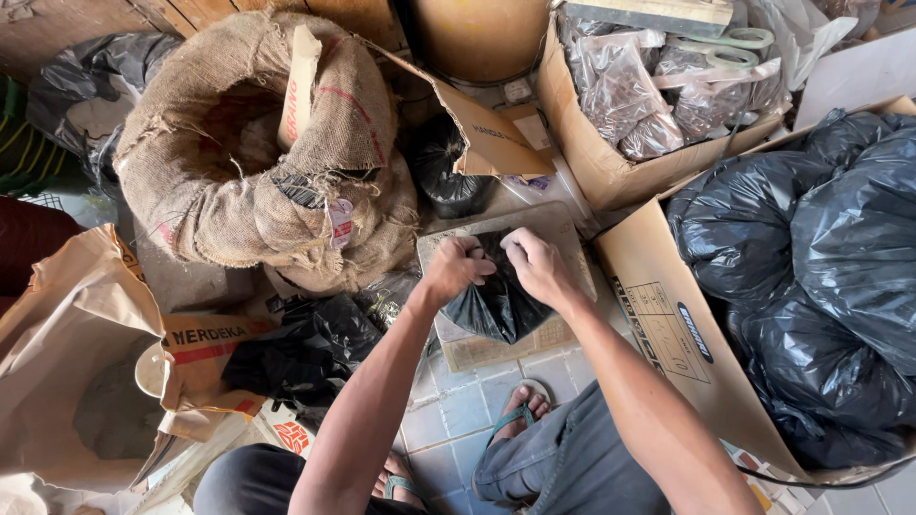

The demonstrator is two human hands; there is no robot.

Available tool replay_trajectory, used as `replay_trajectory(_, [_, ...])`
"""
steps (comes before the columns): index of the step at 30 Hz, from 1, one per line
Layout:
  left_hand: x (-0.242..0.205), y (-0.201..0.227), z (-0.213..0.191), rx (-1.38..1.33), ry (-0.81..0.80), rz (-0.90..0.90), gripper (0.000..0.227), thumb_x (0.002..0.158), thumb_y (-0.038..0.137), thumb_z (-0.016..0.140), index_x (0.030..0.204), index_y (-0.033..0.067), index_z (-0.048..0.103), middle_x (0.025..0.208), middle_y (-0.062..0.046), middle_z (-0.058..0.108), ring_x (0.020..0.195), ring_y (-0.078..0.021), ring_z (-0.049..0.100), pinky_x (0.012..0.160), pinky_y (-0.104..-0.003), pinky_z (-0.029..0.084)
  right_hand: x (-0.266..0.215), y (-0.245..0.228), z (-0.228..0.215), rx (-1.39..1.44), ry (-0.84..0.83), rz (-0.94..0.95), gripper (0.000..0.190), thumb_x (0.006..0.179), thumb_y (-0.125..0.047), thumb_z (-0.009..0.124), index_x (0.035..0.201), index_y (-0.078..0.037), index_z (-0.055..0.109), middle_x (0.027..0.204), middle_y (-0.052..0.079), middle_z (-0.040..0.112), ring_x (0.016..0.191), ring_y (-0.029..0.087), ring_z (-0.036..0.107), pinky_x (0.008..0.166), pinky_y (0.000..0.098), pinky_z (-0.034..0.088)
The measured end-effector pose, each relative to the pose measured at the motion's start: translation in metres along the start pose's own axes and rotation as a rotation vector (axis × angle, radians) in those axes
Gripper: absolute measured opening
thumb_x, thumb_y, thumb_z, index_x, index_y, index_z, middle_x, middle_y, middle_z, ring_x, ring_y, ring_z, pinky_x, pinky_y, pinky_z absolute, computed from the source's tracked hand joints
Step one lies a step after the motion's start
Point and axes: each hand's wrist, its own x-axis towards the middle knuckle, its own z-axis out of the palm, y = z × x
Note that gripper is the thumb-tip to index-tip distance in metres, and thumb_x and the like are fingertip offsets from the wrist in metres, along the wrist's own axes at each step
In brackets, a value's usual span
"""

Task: The person scoops gray powder from a large paper bag using a white plastic container and pours it into smaller black plastic bags. The person then ties the black bags shut.

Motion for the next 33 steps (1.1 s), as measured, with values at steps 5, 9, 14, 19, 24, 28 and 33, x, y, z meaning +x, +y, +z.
replay_trajectory(5, [-0.01,0.011,-0.005,-0.267,0.08,-0.241,0.015,0.06,0.006,0.081,0.072,0.0029,0.072,0.061,-0.009,0.059,0.055,-0.0191,0.067,0.052,-0.027,0.052,-0.027,0.016,0.014,-0.22,-0.062,-0.295,0.048,0.091,-0.036,0.079,0.126,-0.009,0.059,0.116,0.02,0.07,0.113,0.043,0.073,0.109,0.0566,0.05])
replay_trajectory(9, [0.017,-0.017,0.004,-0.385,0.067,-0.225,0.015,0.061,0.001,0.078,0.076,-0.001,0.075,0.062,-0.015,0.06,0.055,-0.0226,0.066,0.045,-0.027,0.053,-0.021,0.034,0.032,-0.417,0.112,-0.53,0.033,0.092,-0.03,0.077,0.12,-0.022,0.062,0.11,0.0,0.056,0.104,0.03,0.073,0.105,0.0467,0.05])
replay_trajectory(14, [0.02,-0.013,0.006,-0.475,0.033,-0.246,0.018,0.062,-0.004,0.077,0.079,-0.0052,0.073,0.065,-0.017,0.063,0.055,-0.0248,0.067,0.046,-0.03,0.054,-0.027,0.013,0.028,-0.399,0.234,-0.678,0.004,0.101,-0.03,0.071,0.099,-0.027,0.068,0.1,-0.005,0.055,0.1,0.021,0.069,0.096,0.0393,0.048])
replay_trajectory(19, [0.009,0.039,-0.006,-0.299,0.082,-0.273,0.029,0.067,0.015,0.084,0.088,-0.0021,0.078,0.084,-0.02,0.071,0.077,-0.0306,0.071,0.064,-0.037,0.057,-0.032,0.051,0.03,-0.38,0.064,-0.607,0.009,0.087,-0.023,0.079,0.089,-0.021,0.07,0.094,0.001,0.056,0.098,0.029,0.066,0.086,0.0448,0.051])
replay_trajectory(24, [0.038,0.02,-0.021,0.086,0.232,-0.265,0.052,0.069,0.055,0.091,0.098,0.0119,0.085,0.109,-0.015,0.081,0.113,-0.0369,0.074,0.097,-0.046,0.058,-0.057,0.046,-0.001,-0.245,-0.222,-0.423,0.016,0.085,-0.023,0.079,0.084,-0.014,0.066,0.078,0.011,0.06,0.079,0.039,0.07,0.074,0.0501,0.055])
replay_trajectory(28, [0.077,-0.02,-0.008,0.036,0.228,-0.208,0.044,0.072,0.042,0.09,0.099,0.007,0.084,0.096,-0.013,0.08,0.1,-0.0311,0.077,0.089,-0.043,0.058,-0.069,0.049,-0.007,-0.191,-0.278,-0.341,0.019,0.086,-0.023,0.078,0.083,-0.011,0.063,0.074,0.013,0.06,0.075,0.041,0.069,0.07,0.0507,0.054])
replay_trajectory(33, [0.083,-0.016,-0.008,0.051,0.245,-0.253,0.043,0.072,0.039,0.087,0.102,0.0081,0.084,0.104,-0.015,0.081,0.112,-0.0343,0.076,0.097,-0.046,0.058,-0.068,0.08,0.009,-0.223,-0.371,-0.319,0.013,0.089,-0.021,0.076,0.087,-0.012,0.066,0.08,0.015,0.068,0.084,0.041,0.073,0.074,0.0506,0.057])
